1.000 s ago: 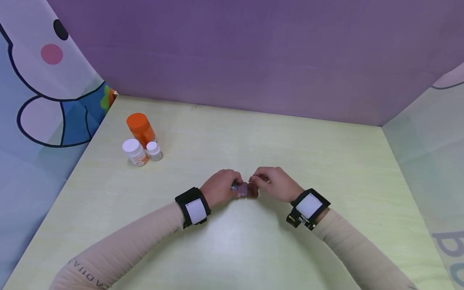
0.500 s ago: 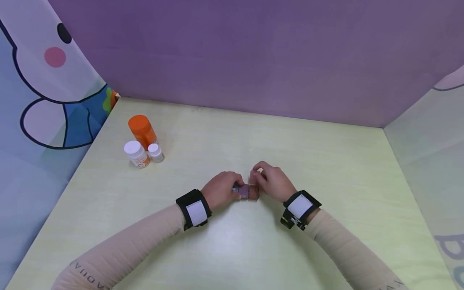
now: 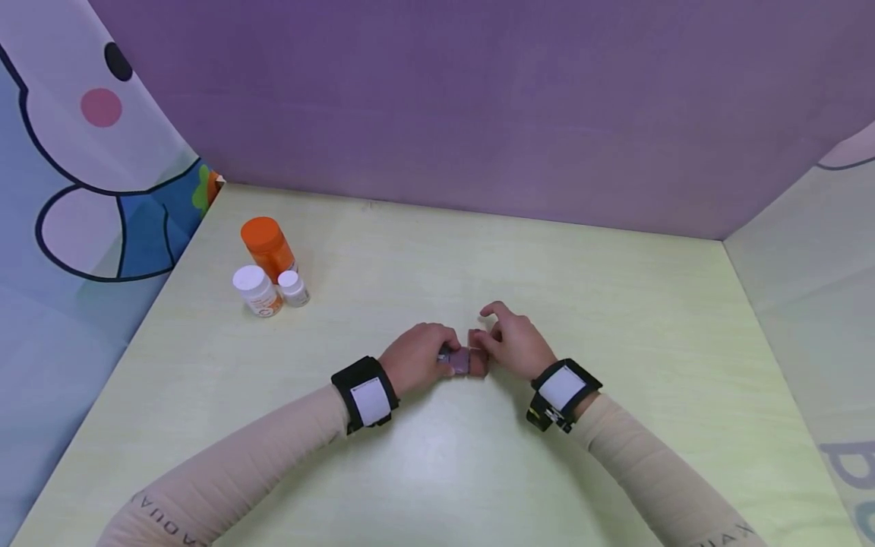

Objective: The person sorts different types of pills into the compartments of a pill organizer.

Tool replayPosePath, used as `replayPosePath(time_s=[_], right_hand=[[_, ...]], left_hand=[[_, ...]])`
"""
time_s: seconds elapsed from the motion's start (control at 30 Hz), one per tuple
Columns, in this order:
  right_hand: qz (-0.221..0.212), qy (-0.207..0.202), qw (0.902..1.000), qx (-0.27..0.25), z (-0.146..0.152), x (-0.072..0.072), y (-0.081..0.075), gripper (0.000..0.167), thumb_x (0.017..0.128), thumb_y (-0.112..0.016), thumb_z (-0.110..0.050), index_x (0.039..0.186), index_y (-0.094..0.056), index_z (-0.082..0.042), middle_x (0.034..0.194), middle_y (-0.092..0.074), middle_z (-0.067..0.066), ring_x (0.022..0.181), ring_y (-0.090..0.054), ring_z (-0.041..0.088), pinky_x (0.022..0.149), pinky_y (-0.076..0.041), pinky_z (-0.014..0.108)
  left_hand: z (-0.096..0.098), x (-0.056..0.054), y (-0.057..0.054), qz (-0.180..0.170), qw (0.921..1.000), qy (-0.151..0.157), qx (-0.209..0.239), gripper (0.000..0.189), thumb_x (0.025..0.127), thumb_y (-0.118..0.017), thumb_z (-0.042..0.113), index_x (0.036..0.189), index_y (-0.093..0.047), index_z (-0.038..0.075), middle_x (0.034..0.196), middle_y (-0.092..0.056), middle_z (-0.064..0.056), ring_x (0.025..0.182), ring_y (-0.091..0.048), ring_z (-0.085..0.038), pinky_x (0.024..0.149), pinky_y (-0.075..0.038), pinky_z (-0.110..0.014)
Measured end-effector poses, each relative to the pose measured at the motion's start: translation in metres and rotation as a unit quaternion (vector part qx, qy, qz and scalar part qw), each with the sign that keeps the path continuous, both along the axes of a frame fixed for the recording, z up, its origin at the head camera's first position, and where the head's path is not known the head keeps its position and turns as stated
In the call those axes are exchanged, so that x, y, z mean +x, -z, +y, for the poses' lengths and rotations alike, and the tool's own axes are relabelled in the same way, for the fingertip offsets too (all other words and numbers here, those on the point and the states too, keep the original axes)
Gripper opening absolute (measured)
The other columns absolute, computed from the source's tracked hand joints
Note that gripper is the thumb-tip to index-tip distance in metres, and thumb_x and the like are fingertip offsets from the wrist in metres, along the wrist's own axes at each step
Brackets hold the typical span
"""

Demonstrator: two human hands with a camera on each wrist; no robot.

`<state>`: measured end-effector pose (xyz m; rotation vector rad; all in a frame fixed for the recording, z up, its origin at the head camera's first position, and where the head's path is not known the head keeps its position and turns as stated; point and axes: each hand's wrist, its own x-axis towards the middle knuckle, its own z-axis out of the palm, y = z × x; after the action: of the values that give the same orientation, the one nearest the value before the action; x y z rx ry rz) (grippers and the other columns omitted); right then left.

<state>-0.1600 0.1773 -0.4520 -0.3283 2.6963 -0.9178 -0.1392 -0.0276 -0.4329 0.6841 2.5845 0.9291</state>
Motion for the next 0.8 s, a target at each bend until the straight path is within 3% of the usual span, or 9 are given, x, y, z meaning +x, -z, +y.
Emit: replayPosePath(time_s=[0.5, 0.67, 0.8], right_hand=[[-0.032, 0.032, 0.9989, 0.009, -0.0022, 0.0015, -0.0026, 0.040, 0.100, -0.069, -0.013, 0.135, -0.053, -0.003, 0.077, -0.065, 0.004, 0.068, -0.059, 0.018, 0.063, -0.049, 0.031], [-0.023, 0.033, 0.9992, -0.001, -0.0008, 0.0042, -0.0028, 0.044, 0.101, -0.069, -0.016, 0.137, -0.050, -0.001, 0.076, -0.064, 0.004, 0.067, -0.058, 0.018, 0.062, -0.049, 0.031], [-0.004, 0.033, 0.9994, -0.012, 0.0009, 0.0085, -0.0053, 0.052, 0.103, -0.066, -0.028, 0.141, -0.047, 0.002, 0.073, -0.062, 0.005, 0.064, -0.055, 0.018, 0.059, -0.047, 0.031]], left_hand=[[0.0007, 0.0003, -0.0026, -0.011, 0.9999, 0.001, -0.006, 0.023, 0.086, -0.082, 0.003, 0.107, -0.074, 0.003, 0.107, -0.073, -0.010, 0.097, -0.063, -0.022, 0.091, -0.053, -0.038], [0.0007, 0.0007, -0.0026, -0.012, 0.9999, -0.002, -0.002, 0.023, 0.086, -0.082, 0.003, 0.107, -0.074, 0.003, 0.107, -0.073, -0.009, 0.097, -0.063, -0.022, 0.091, -0.053, -0.039], [0.0004, 0.0005, -0.0017, -0.016, 0.9998, -0.008, -0.001, 0.023, 0.086, -0.082, 0.004, 0.107, -0.075, 0.004, 0.107, -0.073, -0.009, 0.098, -0.063, -0.022, 0.092, -0.053, -0.039]])
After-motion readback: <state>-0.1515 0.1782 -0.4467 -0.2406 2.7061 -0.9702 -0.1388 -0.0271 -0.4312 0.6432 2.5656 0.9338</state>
